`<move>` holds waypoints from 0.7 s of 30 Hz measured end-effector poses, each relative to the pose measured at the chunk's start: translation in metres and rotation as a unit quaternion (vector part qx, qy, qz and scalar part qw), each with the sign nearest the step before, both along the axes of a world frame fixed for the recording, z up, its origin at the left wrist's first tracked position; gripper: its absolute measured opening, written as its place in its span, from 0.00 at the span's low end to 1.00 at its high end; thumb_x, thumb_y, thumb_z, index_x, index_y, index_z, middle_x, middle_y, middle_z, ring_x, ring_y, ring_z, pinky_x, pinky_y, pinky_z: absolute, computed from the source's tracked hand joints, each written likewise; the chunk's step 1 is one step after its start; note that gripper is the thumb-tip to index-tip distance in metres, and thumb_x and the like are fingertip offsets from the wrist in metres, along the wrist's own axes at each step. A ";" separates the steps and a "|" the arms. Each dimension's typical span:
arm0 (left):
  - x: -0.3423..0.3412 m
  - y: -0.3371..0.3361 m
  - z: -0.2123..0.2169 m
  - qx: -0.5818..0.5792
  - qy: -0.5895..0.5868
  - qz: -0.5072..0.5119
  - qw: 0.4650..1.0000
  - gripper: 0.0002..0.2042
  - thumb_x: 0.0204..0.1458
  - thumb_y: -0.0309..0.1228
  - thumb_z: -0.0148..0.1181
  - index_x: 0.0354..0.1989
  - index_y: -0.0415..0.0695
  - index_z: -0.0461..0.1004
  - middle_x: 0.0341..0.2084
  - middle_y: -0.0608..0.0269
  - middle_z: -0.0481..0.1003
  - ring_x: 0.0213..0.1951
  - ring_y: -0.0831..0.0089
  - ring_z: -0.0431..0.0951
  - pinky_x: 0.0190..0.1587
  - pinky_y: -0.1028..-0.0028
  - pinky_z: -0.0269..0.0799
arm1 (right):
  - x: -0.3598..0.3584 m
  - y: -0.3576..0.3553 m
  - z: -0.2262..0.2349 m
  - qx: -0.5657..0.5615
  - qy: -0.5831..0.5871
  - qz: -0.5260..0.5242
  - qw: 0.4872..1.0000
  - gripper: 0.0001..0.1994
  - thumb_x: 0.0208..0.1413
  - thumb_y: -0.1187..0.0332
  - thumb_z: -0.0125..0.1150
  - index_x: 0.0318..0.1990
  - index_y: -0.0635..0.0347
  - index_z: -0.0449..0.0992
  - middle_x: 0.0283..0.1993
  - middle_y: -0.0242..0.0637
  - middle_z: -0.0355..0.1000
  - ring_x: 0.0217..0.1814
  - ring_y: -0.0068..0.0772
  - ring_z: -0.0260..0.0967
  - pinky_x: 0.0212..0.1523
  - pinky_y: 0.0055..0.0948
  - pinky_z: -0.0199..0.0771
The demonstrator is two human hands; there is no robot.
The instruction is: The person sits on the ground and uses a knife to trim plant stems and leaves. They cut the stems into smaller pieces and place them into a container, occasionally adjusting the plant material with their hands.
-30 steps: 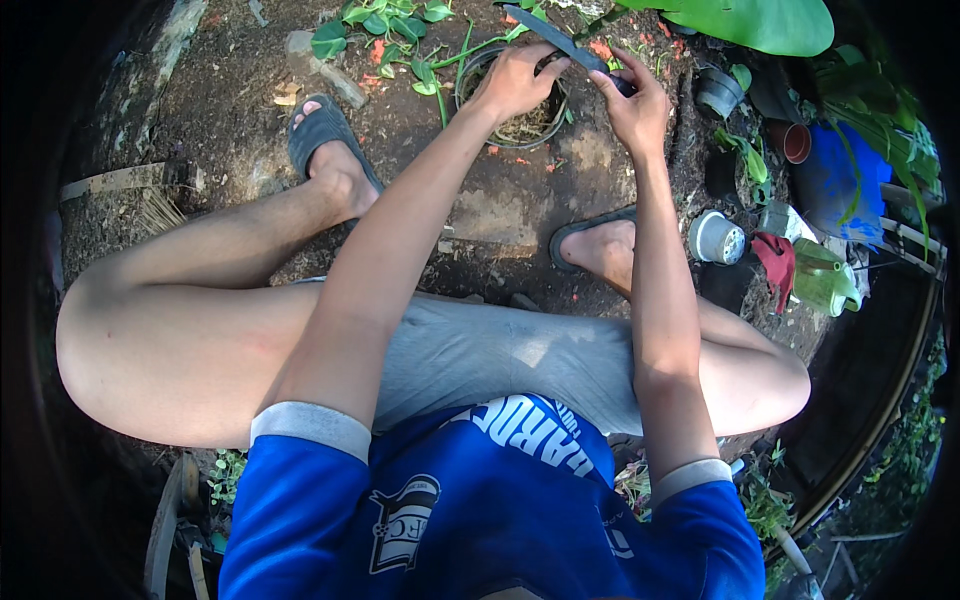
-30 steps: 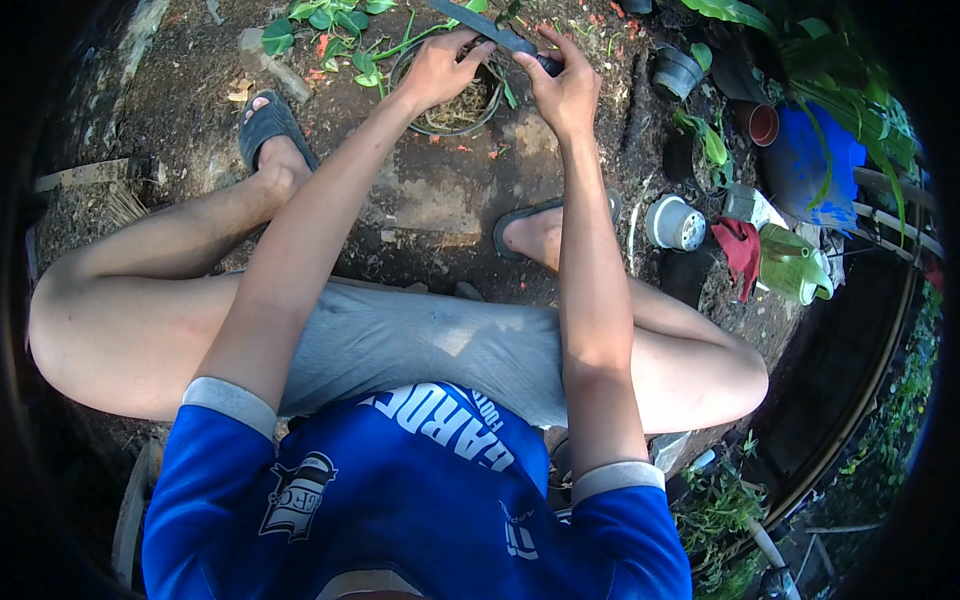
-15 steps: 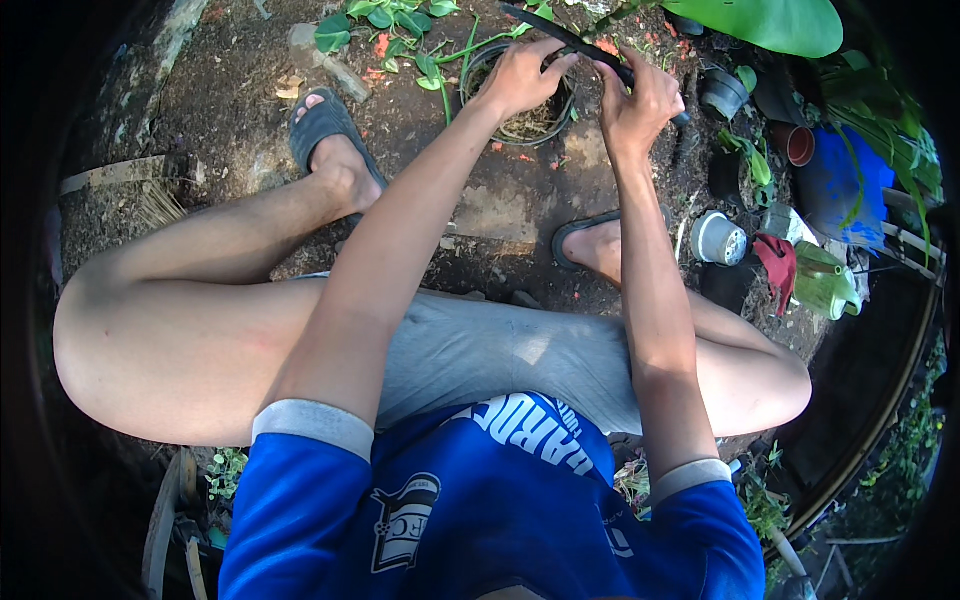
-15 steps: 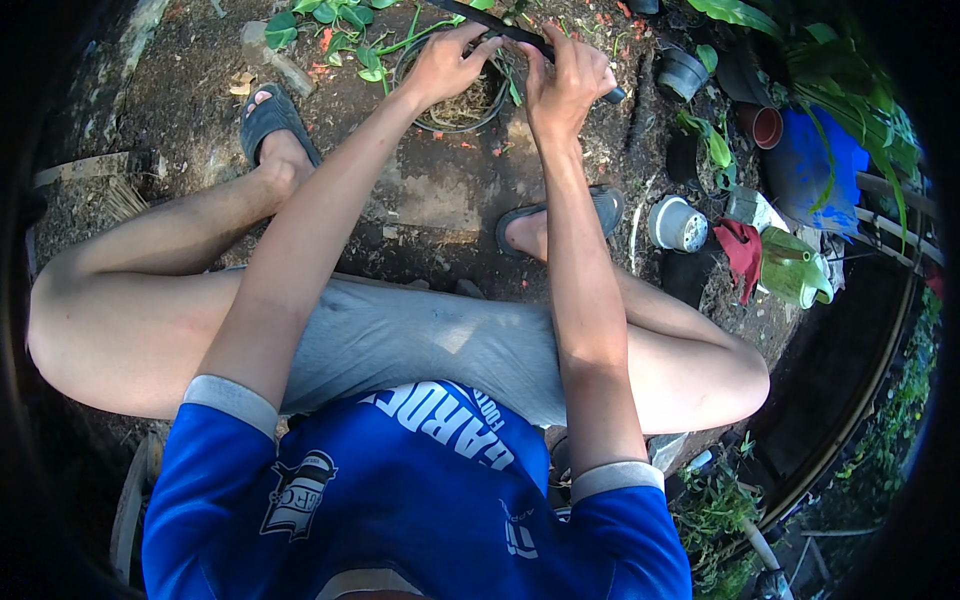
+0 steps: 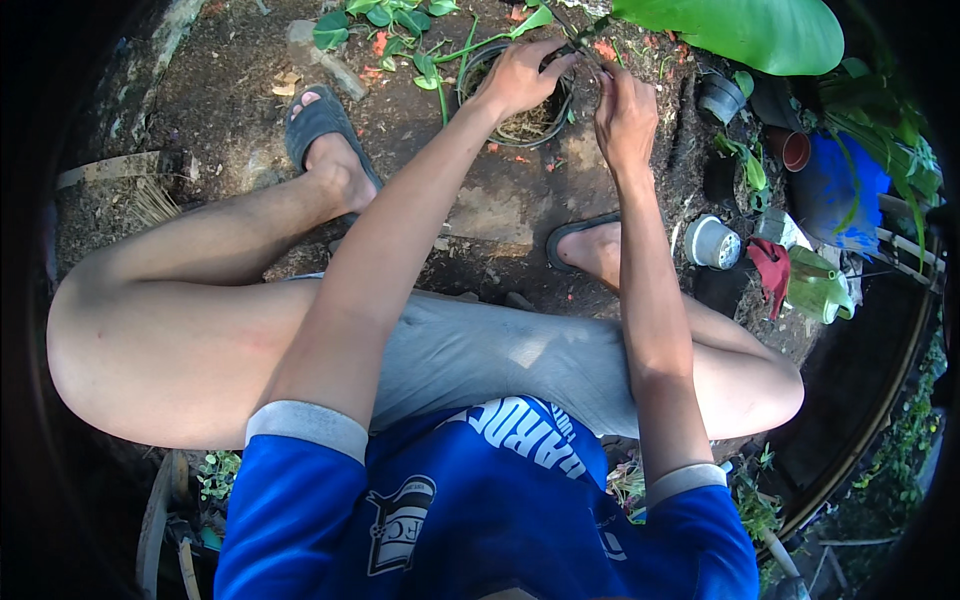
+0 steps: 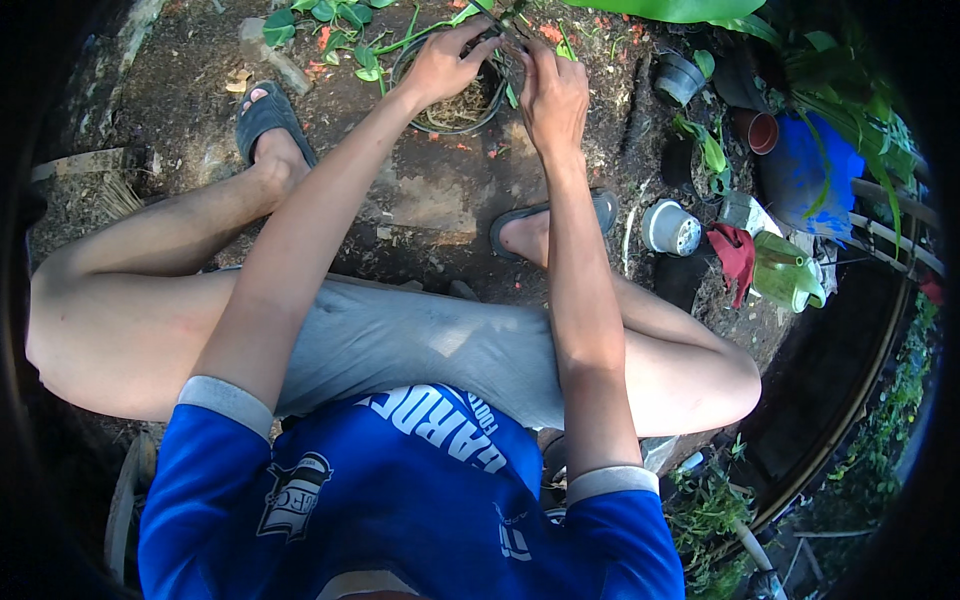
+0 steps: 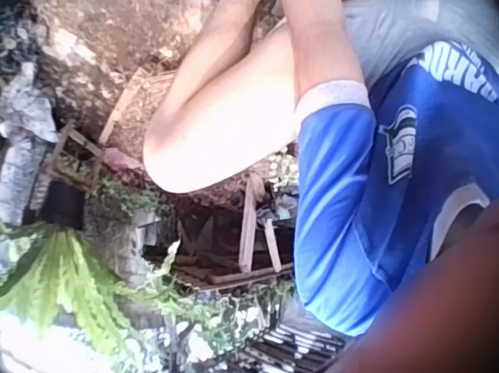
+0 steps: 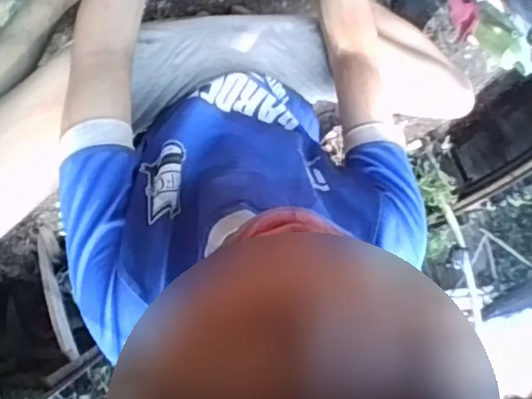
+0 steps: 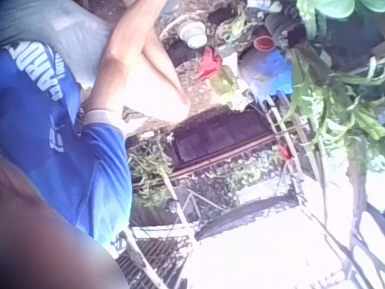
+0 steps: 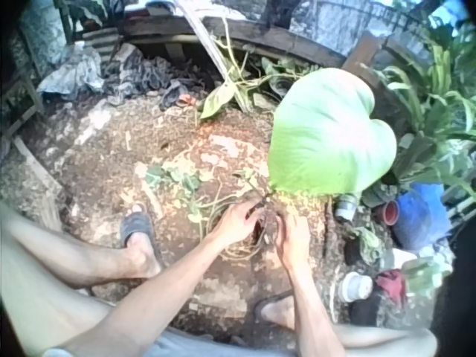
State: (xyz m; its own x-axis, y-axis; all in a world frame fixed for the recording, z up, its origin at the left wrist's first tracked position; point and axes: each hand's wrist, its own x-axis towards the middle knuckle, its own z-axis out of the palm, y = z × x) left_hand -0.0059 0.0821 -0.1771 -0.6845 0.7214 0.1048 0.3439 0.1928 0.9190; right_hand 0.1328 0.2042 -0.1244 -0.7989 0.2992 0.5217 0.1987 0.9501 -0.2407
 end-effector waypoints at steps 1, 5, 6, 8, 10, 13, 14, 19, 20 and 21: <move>0.000 0.000 -0.001 0.014 -0.001 0.002 1.000 0.23 0.65 0.47 0.60 0.61 0.44 0.77 0.54 0.45 0.80 0.57 0.46 0.80 0.60 0.58 0.76 | 0.000 0.002 0.001 -0.015 -0.002 -0.007 1.000 0.09 0.64 0.71 0.62 0.51 0.56 0.79 0.35 0.47 0.77 0.39 0.54 0.74 0.42 0.49 0.74; 0.002 0.000 -0.006 0.010 -0.017 -0.002 1.000 0.24 0.66 0.48 0.59 0.61 0.43 0.77 0.55 0.44 0.79 0.58 0.47 0.79 0.61 0.57 0.75 | -0.002 0.013 0.009 -0.058 -0.034 -0.032 0.997 0.08 0.67 0.70 0.58 0.50 0.58 0.78 0.36 0.48 0.79 0.42 0.55 0.76 0.44 0.48 0.75; 0.002 0.000 -0.007 0.008 -0.017 -0.002 1.000 0.25 0.66 0.49 0.59 0.61 0.42 0.77 0.56 0.44 0.79 0.59 0.47 0.79 0.62 0.57 0.75 | -0.003 0.018 0.012 -0.057 -0.040 -0.031 0.997 0.08 0.68 0.70 0.57 0.51 0.58 0.78 0.37 0.47 0.80 0.42 0.54 0.77 0.44 0.48 0.75; 0.003 0.001 -0.008 0.014 0.004 0.005 1.000 0.25 0.66 0.49 0.59 0.61 0.42 0.77 0.56 0.44 0.79 0.59 0.48 0.79 0.62 0.57 0.75 | -0.005 0.025 0.016 -0.040 -0.044 -0.013 0.998 0.09 0.69 0.70 0.56 0.51 0.58 0.78 0.38 0.48 0.80 0.44 0.56 0.78 0.44 0.47 0.75; 0.003 0.001 -0.008 0.013 0.015 0.006 1.000 0.25 0.66 0.49 0.59 0.62 0.42 0.76 0.55 0.44 0.80 0.58 0.48 0.80 0.61 0.57 0.75 | -0.006 0.029 0.017 -0.037 -0.056 -0.007 0.998 0.09 0.68 0.70 0.56 0.51 0.59 0.78 0.39 0.49 0.79 0.45 0.56 0.78 0.45 0.47 0.75; 0.003 0.000 -0.008 0.014 0.015 0.001 1.000 0.25 0.66 0.49 0.59 0.61 0.42 0.77 0.53 0.43 0.80 0.55 0.48 0.81 0.60 0.56 0.76 | -0.008 0.031 0.015 -0.047 -0.056 0.008 0.997 0.09 0.68 0.70 0.56 0.51 0.59 0.79 0.38 0.50 0.79 0.43 0.55 0.78 0.45 0.46 0.76; 0.003 0.000 -0.007 0.025 0.017 0.000 1.000 0.25 0.66 0.49 0.59 0.61 0.42 0.77 0.52 0.43 0.81 0.55 0.48 0.82 0.59 0.56 0.76 | -0.008 0.031 0.014 -0.053 -0.054 0.013 0.997 0.09 0.68 0.70 0.57 0.51 0.59 0.79 0.38 0.50 0.79 0.43 0.54 0.79 0.44 0.46 0.76; 0.003 0.000 -0.007 0.019 -0.013 -0.011 1.000 0.24 0.65 0.48 0.60 0.61 0.42 0.77 0.50 0.42 0.81 0.53 0.48 0.83 0.58 0.56 0.77 | -0.011 0.036 0.017 -0.146 -0.089 0.015 0.985 0.09 0.67 0.70 0.58 0.50 0.58 0.79 0.42 0.50 0.80 0.45 0.58 0.77 0.46 0.47 0.77; 0.002 0.000 -0.007 0.017 -0.018 -0.012 1.000 0.24 0.65 0.48 0.59 0.61 0.42 0.77 0.50 0.42 0.81 0.53 0.48 0.83 0.58 0.56 0.77 | -0.012 0.037 0.019 -0.145 -0.090 0.020 0.985 0.08 0.67 0.70 0.58 0.50 0.58 0.79 0.41 0.50 0.80 0.44 0.58 0.77 0.46 0.47 0.77; 0.002 0.000 -0.007 0.012 -0.026 -0.014 0.999 0.24 0.65 0.48 0.59 0.61 0.43 0.77 0.50 0.42 0.81 0.53 0.49 0.83 0.58 0.56 0.77 | -0.013 0.038 0.019 -0.145 -0.091 0.025 0.985 0.08 0.67 0.70 0.58 0.50 0.58 0.79 0.41 0.50 0.79 0.44 0.58 0.77 0.45 0.48 0.76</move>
